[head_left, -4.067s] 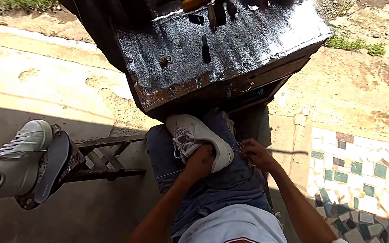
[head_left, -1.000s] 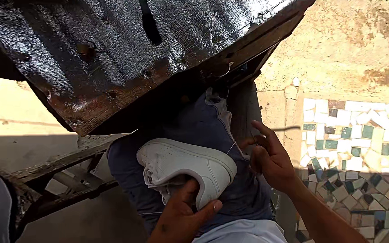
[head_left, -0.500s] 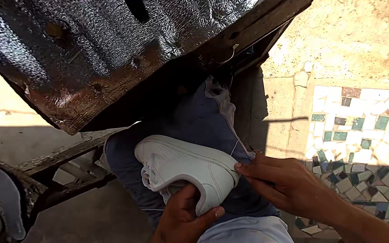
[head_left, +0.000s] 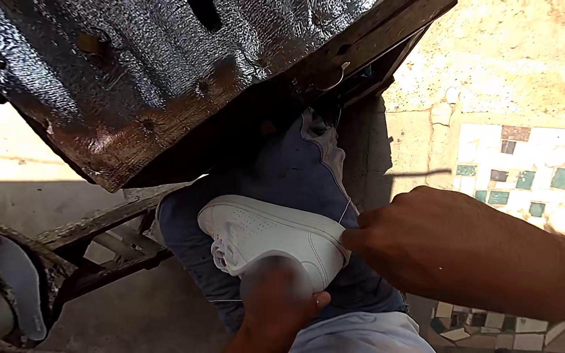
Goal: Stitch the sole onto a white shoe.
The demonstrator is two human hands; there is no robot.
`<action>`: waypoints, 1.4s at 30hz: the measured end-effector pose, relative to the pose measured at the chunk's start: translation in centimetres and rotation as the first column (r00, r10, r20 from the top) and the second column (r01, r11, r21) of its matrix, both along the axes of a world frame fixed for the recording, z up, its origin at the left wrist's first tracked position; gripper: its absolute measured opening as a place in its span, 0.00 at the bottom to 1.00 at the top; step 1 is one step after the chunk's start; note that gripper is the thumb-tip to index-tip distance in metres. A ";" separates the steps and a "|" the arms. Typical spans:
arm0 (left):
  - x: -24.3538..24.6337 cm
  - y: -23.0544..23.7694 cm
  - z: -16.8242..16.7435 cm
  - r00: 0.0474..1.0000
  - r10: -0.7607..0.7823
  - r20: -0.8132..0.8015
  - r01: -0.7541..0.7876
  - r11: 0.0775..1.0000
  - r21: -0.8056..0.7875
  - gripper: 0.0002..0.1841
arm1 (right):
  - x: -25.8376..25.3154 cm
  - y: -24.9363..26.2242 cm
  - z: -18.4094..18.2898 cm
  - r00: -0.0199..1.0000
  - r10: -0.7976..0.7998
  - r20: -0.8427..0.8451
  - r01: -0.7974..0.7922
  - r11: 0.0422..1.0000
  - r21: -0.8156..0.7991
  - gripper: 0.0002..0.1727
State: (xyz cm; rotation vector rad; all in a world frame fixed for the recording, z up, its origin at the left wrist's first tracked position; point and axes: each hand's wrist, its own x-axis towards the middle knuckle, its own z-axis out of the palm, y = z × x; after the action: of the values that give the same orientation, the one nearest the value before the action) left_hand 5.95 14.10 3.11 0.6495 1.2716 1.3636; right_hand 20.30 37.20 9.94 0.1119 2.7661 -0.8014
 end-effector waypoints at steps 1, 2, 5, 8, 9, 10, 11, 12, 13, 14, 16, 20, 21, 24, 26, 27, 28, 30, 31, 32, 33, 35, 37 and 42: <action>0.1 0.0 -0.1 1.000 0.007 0.002 -0.007 1.000 0.000 0.17 | -0.5 0.2 0.3 1.000 0.020 -0.001 -0.020 1.000 0.003 0.11; 0.1 0.0 -0.2 1.000 0.010 0.004 -0.010 1.000 0.000 0.17 | -0.9 0.4 0.4 0.999 0.039 -0.013 -0.039 0.999 0.003 0.11; -0.1 -0.1 -0.3 1.000 0.005 0.007 -0.005 1.000 0.000 0.16 | -1.7 0.8 0.4 0.995 0.085 -0.055 -0.085 0.996 -0.004 0.12; -0.3 -0.1 -0.4 1.000 0.004 0.006 -0.004 1.000 -0.001 0.16 | -2.2 0.9 0.3 0.990 0.122 -0.071 -0.123 0.992 -0.010 0.12; -0.4 -0.2 -0.3 1.000 0.002 0.003 -0.002 1.000 -0.003 0.16 | -2.3 0.9 0.2 0.990 0.123 -0.075 -0.125 0.992 -0.016 0.12; -0.5 -0.2 -0.4 1.000 -0.001 0.001 0.001 1.000 -0.002 0.16 | -2.4 0.9 0.2 0.989 0.121 -0.081 -0.123 0.992 -0.017 0.12; -0.6 -0.2 -0.4 1.000 -0.009 -0.001 0.009 1.000 -0.001 0.16 | -2.4 0.8 0.1 0.990 0.119 -0.080 -0.121 0.992 -0.018 0.12; -0.6 -0.3 -0.5 1.000 -0.012 -0.002 0.012 1.000 -0.001 0.16 | -2.6 0.8 0.1 0.990 0.123 -0.069 -0.124 0.992 -0.017 0.11; -0.7 -0.3 -0.5 1.000 -0.013 0.000 0.013 1.000 -0.001 0.15 | -2.8 0.7 0.1 0.991 0.127 -0.041 -0.128 0.992 -0.020 0.10; -0.8 -0.4 -0.5 1.000 -0.013 0.006 0.013 1.000 -0.004 0.15 | -3.0 0.7 -0.1 0.992 0.126 -0.012 -0.126 0.991 -0.035 0.09; -0.9 -0.5 -0.5 1.000 -0.010 0.012 0.010 1.000 -0.004 0.16 | -3.3 1.1 -0.6 0.991 0.124 0.051 -0.118 0.986 -0.118 0.10; -1.0 -0.5 -0.2 0.999 -0.032 0.011 0.031 0.999 0.014 0.19 | -3.2 4.1 -2.7 0.980 0.195 0.030 -0.167 0.902 -0.398 0.10; -1.0 -0.5 -0.2 0.999 -0.040 0.015 0.040 0.999 0.019 0.19 | -3.2 4.7 -3.6 0.979 0.206 0.008 -0.179 0.867 -0.465 0.10; -1.1 -0.6 -0.2 0.998 -0.054 0.019 0.054 0.998 0.024 0.19 | -3.2 5.6 -5.8 0.973 0.228 -0.030 -0.194 0.739 -0.645 0.10; -1.1 -0.7 -0.2 0.999 -0.050 0.018 0.050 0.999 0.021 0.19 | -3.4 5.8 -6.4 0.973 0.231 -0.002 -0.168 0.701 -0.693 0.10; -1.1 -0.8 -0.2 0.999 -0.045 0.012 0.045 0.999 0.015 0.19 | -3.5 5.8 -6.6 0.972 0.235 0.014 -0.158 0.693 -0.703 0.10; -1.0 -0.8 -0.2 0.999 -0.036 0.003 0.036 0.999 0.006 0.20 | -3.6 5.8 -6.7 0.971 0.236 0.019 -0.152 0.683 -0.715 0.10; -0.9 -0.8 -0.2 1.000 -0.008 -0.010 0.008 1.000 -0.011 0.20 | -3.7 5.7 -7.4 0.972 0.233 -0.007 -0.160 0.648 -0.745 0.10; -0.8 -0.8 -0.3 1.000 0.008 -0.011 -0.008 1.000 -0.013 0.20 | -3.8 5.7 -7.7 0.974 0.225 -0.030 -0.169 0.630 -0.758 0.09; -0.7 -0.8 -0.4 1.000 0.019 -0.009 -0.019 1.000 -0.012 0.20 | -3.8 5.6 -8.0 0.974 0.220 -0.044 -0.173 0.610 -0.773 0.08; -0.7 -0.8 -0.4 1.000 0.023 -0.008 -0.023 1.000 -0.011 0.20 | -3.9 5.6 -8.1 0.975 0.216 -0.052 -0.173 0.593 -0.787 0.07; -0.7 -0.7 -0.5 1.000 0.026 0.001 -0.026 1.000 -0.012 0.18 | -4.1 5.4 -7.9 0.975 0.212 -0.066 -0.183 0.604 -0.776 0.06; -0.8 -0.7 -0.4 0.999 0.018 0.027 -0.018 1.000 -0.012 0.16 | -3.8 4.8 -6.5 0.979 0.197 -0.058 -0.186 0.725 -0.663 0.07; -0.6 -0.2 -0.5 0.997 0.029 0.070 -0.029 1.000 0.007 0.14 | -2.0 1.7 -2.8 0.995 0.096 -0.025 -0.099 0.966 -0.237 0.08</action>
State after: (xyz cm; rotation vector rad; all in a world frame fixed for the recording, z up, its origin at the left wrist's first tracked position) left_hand 5.39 13.89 2.62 0.5861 1.2248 1.4038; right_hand 18.32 38.94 7.18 -0.0749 2.6387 -1.1021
